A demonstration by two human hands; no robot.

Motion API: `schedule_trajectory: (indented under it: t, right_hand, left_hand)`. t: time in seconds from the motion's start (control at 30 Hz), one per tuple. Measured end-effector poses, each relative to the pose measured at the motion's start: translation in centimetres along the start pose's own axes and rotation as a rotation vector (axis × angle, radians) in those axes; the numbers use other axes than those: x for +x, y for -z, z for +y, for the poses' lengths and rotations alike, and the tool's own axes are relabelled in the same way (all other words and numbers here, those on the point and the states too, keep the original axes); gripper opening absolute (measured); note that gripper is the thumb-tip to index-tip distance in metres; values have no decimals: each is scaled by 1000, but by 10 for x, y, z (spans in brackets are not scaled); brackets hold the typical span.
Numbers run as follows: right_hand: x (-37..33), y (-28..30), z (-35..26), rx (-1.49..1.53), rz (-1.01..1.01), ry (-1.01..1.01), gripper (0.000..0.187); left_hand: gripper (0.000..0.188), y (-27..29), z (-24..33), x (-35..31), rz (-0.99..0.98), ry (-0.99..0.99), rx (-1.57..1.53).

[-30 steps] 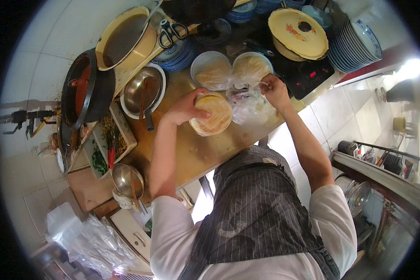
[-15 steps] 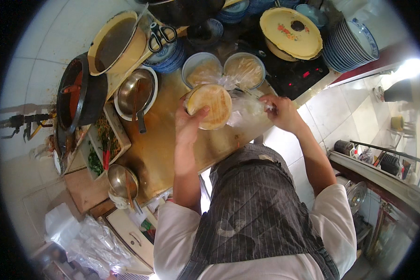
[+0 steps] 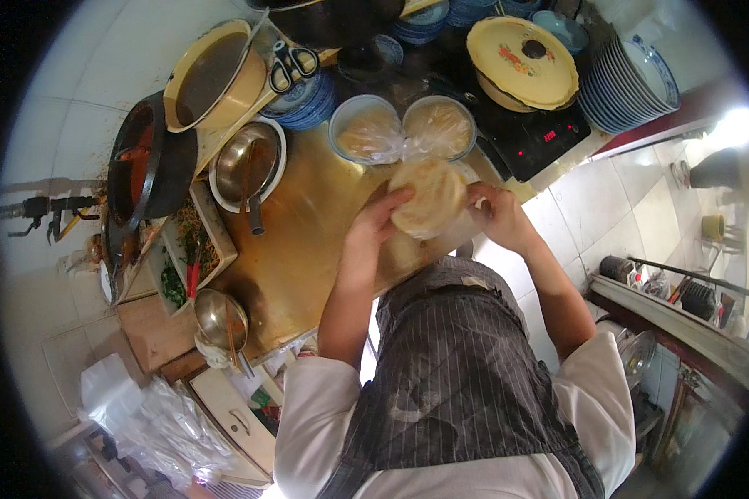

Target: The person prepares meat buns by cutting open baked buns with a cleaver, filling them with a chopped meat mixture using a spoon, and placing the buns into plastic bags.

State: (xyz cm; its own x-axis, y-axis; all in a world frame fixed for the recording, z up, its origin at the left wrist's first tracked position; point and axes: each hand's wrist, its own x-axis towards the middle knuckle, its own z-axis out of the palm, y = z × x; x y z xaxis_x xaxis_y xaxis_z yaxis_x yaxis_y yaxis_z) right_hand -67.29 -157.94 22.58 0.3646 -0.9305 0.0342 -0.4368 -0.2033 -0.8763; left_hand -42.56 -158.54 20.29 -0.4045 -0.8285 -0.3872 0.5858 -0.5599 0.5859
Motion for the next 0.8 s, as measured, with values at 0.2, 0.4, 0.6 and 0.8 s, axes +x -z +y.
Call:
schedule_trajectory:
  t: [0.2,0.4,0.6,0.8]
  right_hand:
    - [-17,-3,-4,263,20,-231,23]
    - [-38,-16,-7,-62,70,-162,32]
    - [-33,-15,1,42,114,-67,29]
    - [4,9,25,672,222,-358,40]
  left_hand:
    - [50,9,-26,59,-16,92,-57]
    - [51,16,-6,75,71,-50,32]
    - [54,24,50,83,205,-127,137]
    - [56,51,47,58,436,-275,40]
